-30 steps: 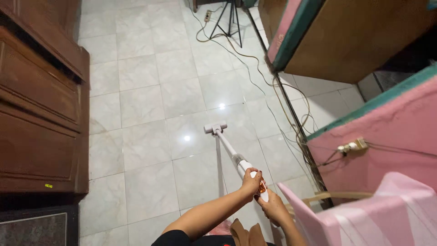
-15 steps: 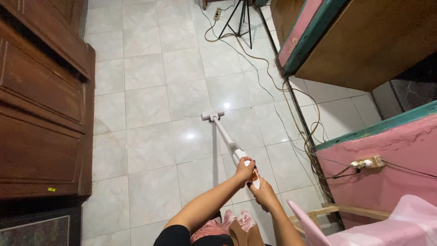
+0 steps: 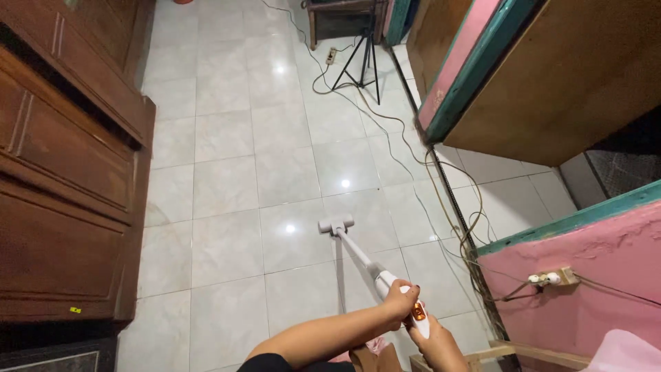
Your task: The person is vacuuming the tiled floor in a home.
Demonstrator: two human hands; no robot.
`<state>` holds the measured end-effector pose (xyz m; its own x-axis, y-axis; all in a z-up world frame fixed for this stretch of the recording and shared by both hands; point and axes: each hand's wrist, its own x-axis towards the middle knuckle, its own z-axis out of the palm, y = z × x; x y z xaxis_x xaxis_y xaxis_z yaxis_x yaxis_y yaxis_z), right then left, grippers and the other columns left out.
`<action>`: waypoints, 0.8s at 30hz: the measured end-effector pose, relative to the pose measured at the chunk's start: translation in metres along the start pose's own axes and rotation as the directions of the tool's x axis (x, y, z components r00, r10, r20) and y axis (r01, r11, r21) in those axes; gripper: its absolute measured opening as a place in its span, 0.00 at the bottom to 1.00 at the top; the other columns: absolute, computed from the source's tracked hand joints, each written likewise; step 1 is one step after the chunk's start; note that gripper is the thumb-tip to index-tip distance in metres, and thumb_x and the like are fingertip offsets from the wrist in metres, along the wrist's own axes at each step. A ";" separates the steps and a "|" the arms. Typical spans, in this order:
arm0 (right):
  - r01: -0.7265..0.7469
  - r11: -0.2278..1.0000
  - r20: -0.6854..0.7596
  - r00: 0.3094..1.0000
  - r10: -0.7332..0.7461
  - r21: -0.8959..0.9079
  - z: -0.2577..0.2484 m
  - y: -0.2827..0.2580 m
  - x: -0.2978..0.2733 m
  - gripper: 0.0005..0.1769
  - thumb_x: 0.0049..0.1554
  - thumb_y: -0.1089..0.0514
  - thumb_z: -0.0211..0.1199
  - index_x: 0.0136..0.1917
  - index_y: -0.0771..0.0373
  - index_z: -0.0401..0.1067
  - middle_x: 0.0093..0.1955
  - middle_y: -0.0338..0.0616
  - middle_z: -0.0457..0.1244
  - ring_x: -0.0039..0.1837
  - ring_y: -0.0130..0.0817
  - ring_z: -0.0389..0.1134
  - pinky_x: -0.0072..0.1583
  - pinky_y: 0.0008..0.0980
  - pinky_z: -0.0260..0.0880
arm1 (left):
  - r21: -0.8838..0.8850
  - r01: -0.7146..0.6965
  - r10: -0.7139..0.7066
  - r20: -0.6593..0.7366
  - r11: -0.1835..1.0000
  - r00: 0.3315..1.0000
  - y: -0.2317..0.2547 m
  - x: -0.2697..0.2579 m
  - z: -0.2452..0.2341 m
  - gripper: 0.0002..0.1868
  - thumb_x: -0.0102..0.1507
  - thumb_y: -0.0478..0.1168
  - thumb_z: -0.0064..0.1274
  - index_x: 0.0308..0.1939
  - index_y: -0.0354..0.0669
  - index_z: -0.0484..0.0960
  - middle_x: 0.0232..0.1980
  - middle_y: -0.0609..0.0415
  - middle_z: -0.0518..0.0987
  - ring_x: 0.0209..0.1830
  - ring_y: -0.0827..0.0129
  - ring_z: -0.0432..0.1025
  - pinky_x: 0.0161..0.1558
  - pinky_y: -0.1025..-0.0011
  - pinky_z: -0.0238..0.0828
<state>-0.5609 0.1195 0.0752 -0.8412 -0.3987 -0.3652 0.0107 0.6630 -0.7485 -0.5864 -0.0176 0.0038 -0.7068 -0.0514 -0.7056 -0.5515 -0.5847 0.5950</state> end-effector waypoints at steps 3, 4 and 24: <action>-0.408 0.909 0.058 0.909 0.413 -0.082 -0.022 -0.036 0.004 0.30 0.53 0.43 0.65 0.64 0.58 0.70 0.38 0.54 0.72 0.35 0.43 0.74 0.41 0.42 0.73 | 0.044 0.052 -0.053 0.038 0.998 0.998 0.015 0.005 0.011 0.19 0.70 0.48 0.52 0.60 0.52 0.63 0.39 0.48 0.80 0.31 0.66 0.77 0.32 0.63 0.79; -0.407 0.909 0.062 0.909 0.413 -0.083 -0.024 -0.038 0.007 0.30 0.53 0.43 0.65 0.64 0.58 0.70 0.38 0.54 0.72 0.35 0.43 0.74 0.41 0.42 0.73 | 0.042 0.053 -0.054 0.035 0.998 0.998 0.018 0.005 0.011 0.19 0.70 0.48 0.52 0.60 0.52 0.63 0.39 0.48 0.80 0.31 0.66 0.77 0.32 0.63 0.79; -0.291 0.957 0.196 0.938 0.285 0.002 0.055 -0.188 0.209 0.18 0.55 0.53 0.61 0.57 0.64 0.70 0.30 0.47 0.66 0.26 0.36 0.66 0.32 0.38 0.68 | -0.005 0.051 -0.051 -0.027 0.999 0.998 0.208 0.124 -0.123 0.19 0.69 0.46 0.49 0.62 0.55 0.62 0.37 0.49 0.79 0.29 0.63 0.78 0.32 0.62 0.80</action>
<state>-0.7091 -0.1231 0.1095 -0.6801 -0.3092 -0.6647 0.2564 0.7491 -0.6108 -0.7339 -0.2454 -0.0074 -0.6658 -0.0435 -0.7449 -0.5845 -0.5902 0.5569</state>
